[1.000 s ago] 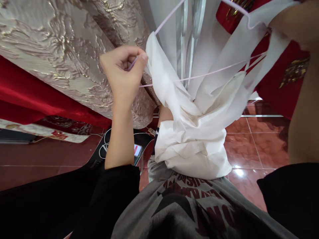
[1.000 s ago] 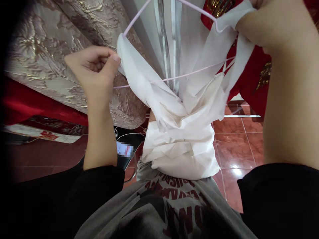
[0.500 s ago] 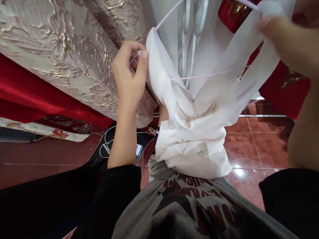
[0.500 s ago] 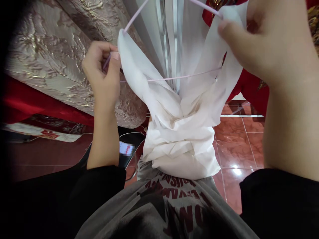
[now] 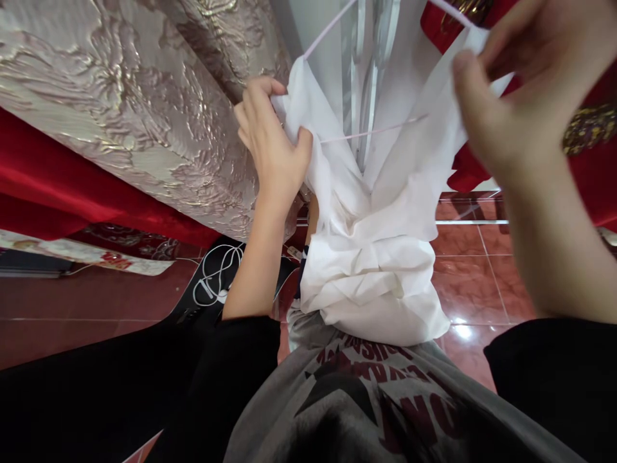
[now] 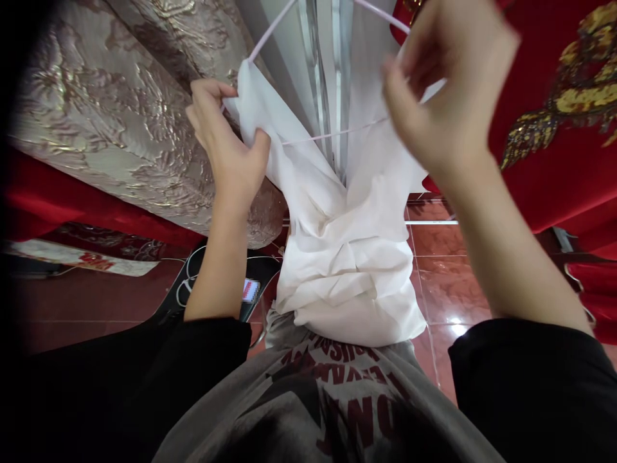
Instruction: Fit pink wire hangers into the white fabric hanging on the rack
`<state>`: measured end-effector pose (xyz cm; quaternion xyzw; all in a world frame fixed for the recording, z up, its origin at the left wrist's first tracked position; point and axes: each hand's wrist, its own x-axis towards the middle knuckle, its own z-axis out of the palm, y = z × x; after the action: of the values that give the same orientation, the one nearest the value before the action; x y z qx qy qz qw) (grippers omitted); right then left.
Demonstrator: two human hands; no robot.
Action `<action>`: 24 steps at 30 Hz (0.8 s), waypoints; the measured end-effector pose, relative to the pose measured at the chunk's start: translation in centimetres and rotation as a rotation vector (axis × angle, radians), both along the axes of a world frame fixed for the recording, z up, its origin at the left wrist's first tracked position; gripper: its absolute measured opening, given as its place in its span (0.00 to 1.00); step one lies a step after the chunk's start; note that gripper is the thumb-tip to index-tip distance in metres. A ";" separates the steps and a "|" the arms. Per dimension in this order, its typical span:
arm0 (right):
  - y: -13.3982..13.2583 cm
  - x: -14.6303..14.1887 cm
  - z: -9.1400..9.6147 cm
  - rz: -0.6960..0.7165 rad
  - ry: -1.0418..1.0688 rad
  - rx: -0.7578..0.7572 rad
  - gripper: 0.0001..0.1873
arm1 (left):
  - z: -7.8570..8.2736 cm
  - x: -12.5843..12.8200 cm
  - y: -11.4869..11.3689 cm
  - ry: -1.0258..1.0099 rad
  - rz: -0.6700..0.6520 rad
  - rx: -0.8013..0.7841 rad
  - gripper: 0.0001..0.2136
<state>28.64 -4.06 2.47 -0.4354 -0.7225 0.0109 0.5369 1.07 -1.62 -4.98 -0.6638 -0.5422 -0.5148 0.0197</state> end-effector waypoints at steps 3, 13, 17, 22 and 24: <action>1.1 -2.1 -2.7 0.189 -0.437 0.049 0.08 | -0.5 -0.1 0.3 0.022 -0.046 0.077 0.27; 2.6 -5.9 -11.7 0.023 -0.219 -0.119 0.19 | -5.8 3.4 -5.1 -0.366 -0.025 0.159 0.25; 1.2 -6.7 -11.9 0.013 -0.162 -0.111 0.17 | -7.6 5.3 -4.5 -0.438 -0.085 0.033 0.30; 1.4 -6.6 -11.9 0.014 -0.151 -0.108 0.17 | -6.5 5.0 -4.0 -0.359 -0.034 -0.110 0.10; 1.3 -6.4 -11.8 0.021 -0.161 -0.100 0.15 | -5.5 4.4 -4.5 -0.349 -0.043 -0.123 0.03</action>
<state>22.24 -2.80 -9.30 -0.4537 -0.7663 0.0174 0.4546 5.50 -6.15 -10.50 -0.5758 -0.5536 -0.5882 -0.1260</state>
